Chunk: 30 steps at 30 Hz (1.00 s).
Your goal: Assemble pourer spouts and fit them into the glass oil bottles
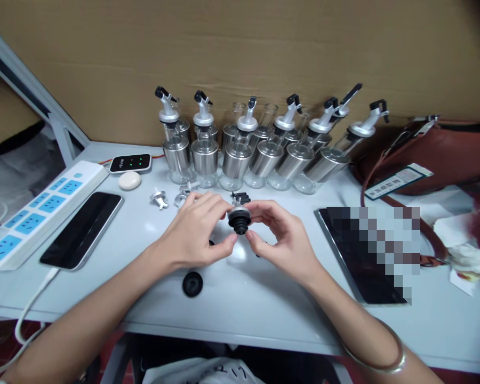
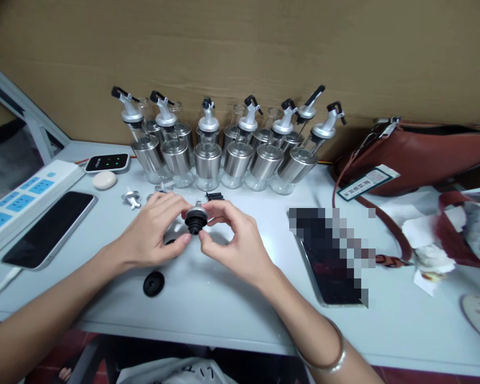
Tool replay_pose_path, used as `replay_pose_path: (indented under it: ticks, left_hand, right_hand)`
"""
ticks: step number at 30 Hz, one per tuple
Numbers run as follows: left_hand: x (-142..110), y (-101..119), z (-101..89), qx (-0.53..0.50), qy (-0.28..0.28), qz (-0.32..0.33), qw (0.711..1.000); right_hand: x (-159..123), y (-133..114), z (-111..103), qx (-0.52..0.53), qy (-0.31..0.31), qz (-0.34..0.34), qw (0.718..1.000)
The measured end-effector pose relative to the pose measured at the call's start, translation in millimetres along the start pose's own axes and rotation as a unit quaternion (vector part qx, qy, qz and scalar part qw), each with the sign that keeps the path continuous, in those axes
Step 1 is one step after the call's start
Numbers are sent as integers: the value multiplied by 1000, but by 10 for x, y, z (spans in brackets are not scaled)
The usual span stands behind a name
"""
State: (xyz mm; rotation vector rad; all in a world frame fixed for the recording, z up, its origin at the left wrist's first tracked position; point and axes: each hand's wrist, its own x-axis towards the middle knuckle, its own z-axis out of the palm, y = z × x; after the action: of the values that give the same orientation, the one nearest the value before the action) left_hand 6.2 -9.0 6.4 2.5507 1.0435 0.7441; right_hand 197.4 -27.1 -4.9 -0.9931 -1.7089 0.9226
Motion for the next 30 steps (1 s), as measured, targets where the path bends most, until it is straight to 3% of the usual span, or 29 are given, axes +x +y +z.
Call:
replay_pose_path:
  ticks: [17, 30]
  left_hand:
    - [2, -4, 32, 71, 14, 29, 997]
    - [4, 35, 31, 63, 6, 34, 997]
  right_hand:
    - [-46, 49, 22, -52, -47, -19, 997]
    - [-33, 34, 22, -73, -42, -49, 995]
